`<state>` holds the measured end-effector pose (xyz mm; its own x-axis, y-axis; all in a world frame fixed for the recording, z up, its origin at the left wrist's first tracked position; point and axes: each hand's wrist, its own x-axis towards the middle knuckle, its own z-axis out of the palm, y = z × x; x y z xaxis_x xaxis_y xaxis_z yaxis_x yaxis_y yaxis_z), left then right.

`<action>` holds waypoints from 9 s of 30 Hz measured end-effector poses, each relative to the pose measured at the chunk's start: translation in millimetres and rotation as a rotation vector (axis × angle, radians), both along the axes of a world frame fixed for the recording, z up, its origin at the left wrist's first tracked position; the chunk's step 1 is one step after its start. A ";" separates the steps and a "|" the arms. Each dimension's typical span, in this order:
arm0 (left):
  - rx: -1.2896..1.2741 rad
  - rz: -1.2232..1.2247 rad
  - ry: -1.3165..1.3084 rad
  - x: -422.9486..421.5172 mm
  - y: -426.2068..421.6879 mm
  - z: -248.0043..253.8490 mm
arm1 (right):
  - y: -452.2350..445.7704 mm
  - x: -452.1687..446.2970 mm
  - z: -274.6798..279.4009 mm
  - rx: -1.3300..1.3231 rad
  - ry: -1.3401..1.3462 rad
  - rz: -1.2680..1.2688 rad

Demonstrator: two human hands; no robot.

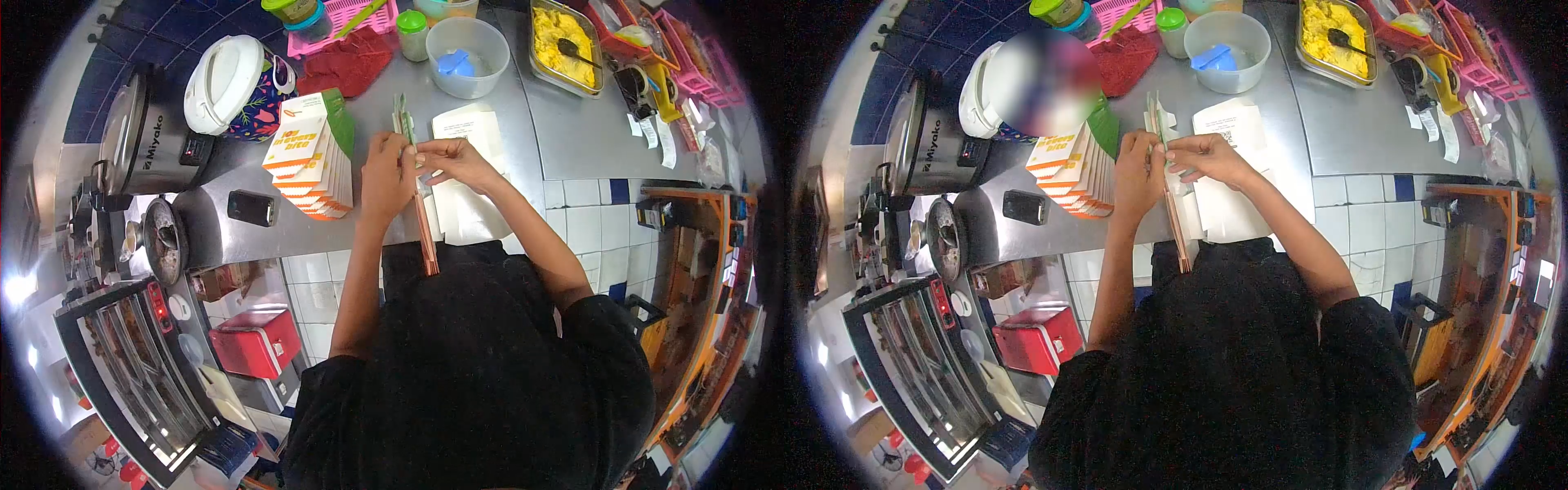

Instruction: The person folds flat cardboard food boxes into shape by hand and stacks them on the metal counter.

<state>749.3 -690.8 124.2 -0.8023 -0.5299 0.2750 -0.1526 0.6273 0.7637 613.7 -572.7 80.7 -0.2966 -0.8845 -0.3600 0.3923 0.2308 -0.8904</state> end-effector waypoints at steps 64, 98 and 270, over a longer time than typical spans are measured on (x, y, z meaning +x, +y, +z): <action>0.010 0.292 -0.187 15.6 -29.6 -9.6 | 11.6 -26.1 -30.4 0.463 1.215 -0.116; 0.502 0.134 0.551 31.2 27.0 156.5 | 13.3 34.2 218.9 -0.554 1.638 -0.565; 0.949 0.131 0.200 79.2 63.0 -67.7 | 62.4 89.1 39.2 0.133 0.613 -0.290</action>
<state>828.5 -627.9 56.4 -0.7060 -0.6830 -0.1873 0.0102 -0.2743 0.9616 702.8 -510.4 119.9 -0.6993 -0.6986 -0.1519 -0.1105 0.3156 -0.9424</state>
